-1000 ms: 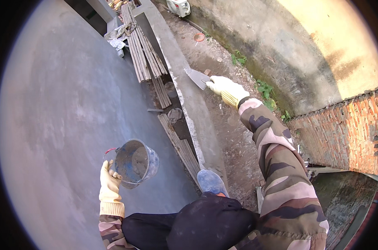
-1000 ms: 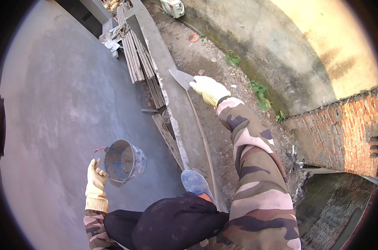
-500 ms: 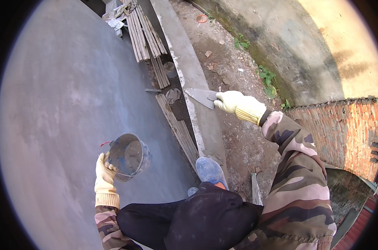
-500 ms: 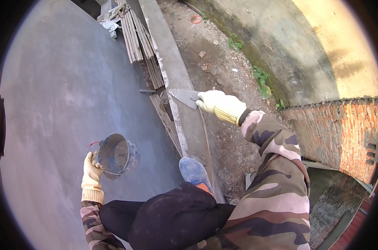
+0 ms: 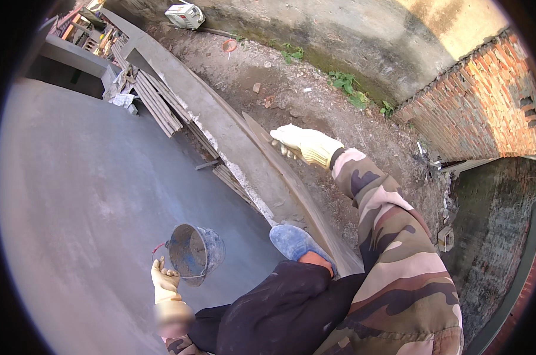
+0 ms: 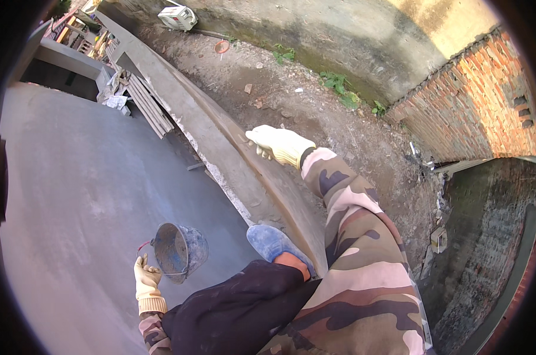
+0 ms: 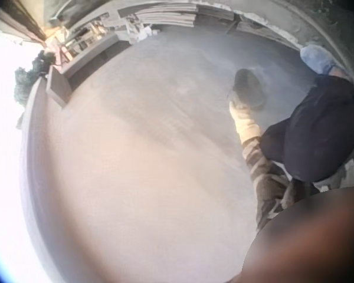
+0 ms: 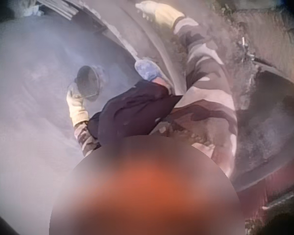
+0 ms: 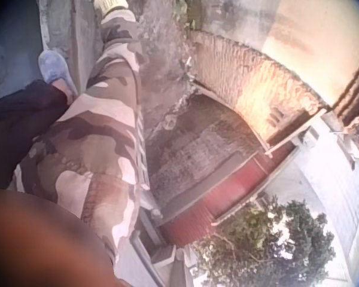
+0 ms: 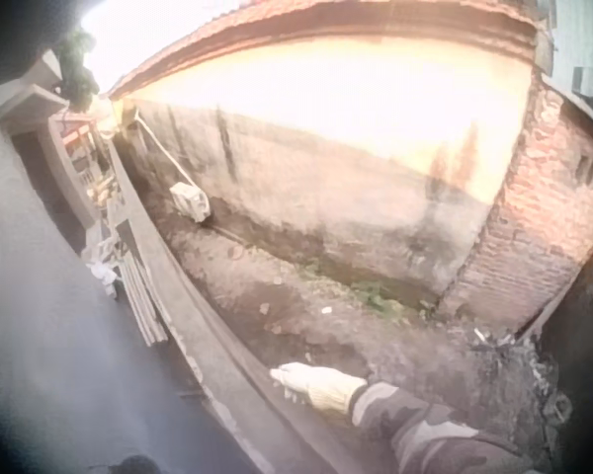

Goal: The person scoops cement from a bucket with a trowel and applies it to a concrete ledge, smoothing the surface repeatedly. The person holds the bucket in one hand and uses the trowel in the other to spread and level the cement along the ledge.

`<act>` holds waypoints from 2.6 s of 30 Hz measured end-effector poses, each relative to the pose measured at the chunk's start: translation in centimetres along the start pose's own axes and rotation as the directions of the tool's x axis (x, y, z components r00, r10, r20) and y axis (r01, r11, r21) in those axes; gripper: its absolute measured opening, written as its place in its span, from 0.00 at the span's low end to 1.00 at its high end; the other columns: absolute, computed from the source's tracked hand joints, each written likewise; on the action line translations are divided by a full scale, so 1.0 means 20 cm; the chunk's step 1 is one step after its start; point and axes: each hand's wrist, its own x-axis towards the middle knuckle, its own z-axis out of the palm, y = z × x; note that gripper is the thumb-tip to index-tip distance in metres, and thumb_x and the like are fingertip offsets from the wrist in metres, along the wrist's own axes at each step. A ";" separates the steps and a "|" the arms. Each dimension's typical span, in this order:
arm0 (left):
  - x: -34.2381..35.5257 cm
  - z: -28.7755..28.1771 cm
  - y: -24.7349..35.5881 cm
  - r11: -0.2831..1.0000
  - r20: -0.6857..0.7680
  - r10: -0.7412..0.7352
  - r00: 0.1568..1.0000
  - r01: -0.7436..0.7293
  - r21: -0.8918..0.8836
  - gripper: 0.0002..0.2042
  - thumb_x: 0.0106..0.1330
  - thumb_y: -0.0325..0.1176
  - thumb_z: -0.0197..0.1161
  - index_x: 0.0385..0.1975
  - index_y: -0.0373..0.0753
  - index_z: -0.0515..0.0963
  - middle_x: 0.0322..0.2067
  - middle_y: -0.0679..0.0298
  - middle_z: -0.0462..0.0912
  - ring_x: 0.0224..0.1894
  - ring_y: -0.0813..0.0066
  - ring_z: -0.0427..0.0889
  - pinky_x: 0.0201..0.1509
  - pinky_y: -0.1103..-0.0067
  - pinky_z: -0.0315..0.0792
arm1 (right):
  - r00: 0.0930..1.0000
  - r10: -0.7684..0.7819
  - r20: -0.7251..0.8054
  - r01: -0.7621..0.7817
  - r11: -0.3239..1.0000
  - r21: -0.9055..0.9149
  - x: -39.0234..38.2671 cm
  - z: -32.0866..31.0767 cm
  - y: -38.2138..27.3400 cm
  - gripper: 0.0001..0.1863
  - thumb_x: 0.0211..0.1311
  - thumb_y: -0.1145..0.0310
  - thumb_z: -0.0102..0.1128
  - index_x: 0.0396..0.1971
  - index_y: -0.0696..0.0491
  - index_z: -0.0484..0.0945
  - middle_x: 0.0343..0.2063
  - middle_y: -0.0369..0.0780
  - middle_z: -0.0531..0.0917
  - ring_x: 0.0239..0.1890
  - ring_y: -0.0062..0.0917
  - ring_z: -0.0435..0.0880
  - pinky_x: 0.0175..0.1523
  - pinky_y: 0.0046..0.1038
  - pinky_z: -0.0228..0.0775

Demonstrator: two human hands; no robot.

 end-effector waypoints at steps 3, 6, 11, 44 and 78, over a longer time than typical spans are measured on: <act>-0.02 0.01 0.01 0.999 -0.016 0.018 1.000 -0.017 0.042 0.15 0.82 0.52 0.56 0.49 0.52 0.84 0.16 0.80 0.54 0.16 0.83 0.57 0.30 0.79 0.60 | 0.993 -0.110 -0.035 0.110 0.994 -0.002 0.08 -0.01 -0.11 0.22 0.82 0.46 0.53 0.48 0.49 0.87 0.29 0.36 0.85 0.31 0.24 0.81 0.38 0.32 0.74; -0.03 0.03 0.00 0.997 -0.020 0.036 0.999 -0.034 0.072 0.15 0.81 0.52 0.56 0.49 0.52 0.84 0.16 0.80 0.55 0.16 0.83 0.58 0.30 0.78 0.60 | 0.974 -0.223 -0.037 0.219 0.972 -0.085 0.00 -0.01 -0.13 0.22 0.79 0.45 0.56 0.48 0.47 0.90 0.34 0.35 0.89 0.35 0.26 0.84 0.46 0.32 0.77; 0.00 0.04 0.00 0.993 0.044 0.058 0.997 -0.062 0.100 0.15 0.81 0.52 0.57 0.51 0.51 0.83 0.17 0.78 0.54 0.18 0.82 0.58 0.32 0.76 0.61 | 0.980 -0.190 0.052 0.190 0.982 0.001 -0.24 -0.03 0.07 0.21 0.76 0.47 0.62 0.50 0.47 0.91 0.38 0.32 0.90 0.35 0.22 0.82 0.46 0.27 0.75; 0.12 -0.07 -0.01 0.995 -0.008 0.019 1.000 -0.018 0.098 0.16 0.82 0.52 0.54 0.53 0.54 0.85 0.17 0.79 0.53 0.17 0.83 0.56 0.33 0.77 0.59 | 0.884 0.454 0.109 -0.419 0.875 -0.240 -0.40 0.01 0.80 0.20 0.80 0.48 0.55 0.42 0.50 0.86 0.26 0.33 0.81 0.28 0.23 0.78 0.36 0.31 0.70; 0.02 -0.14 -0.06 1.000 0.001 -0.001 1.000 0.001 0.019 0.14 0.81 0.50 0.58 0.48 0.50 0.86 0.21 0.77 0.55 0.20 0.81 0.58 0.32 0.77 0.61 | 0.972 -0.152 -0.179 0.096 0.953 -0.289 0.57 0.06 -0.54 0.19 0.81 0.50 0.56 0.48 0.52 0.81 0.30 0.37 0.85 0.28 0.24 0.80 0.34 0.34 0.73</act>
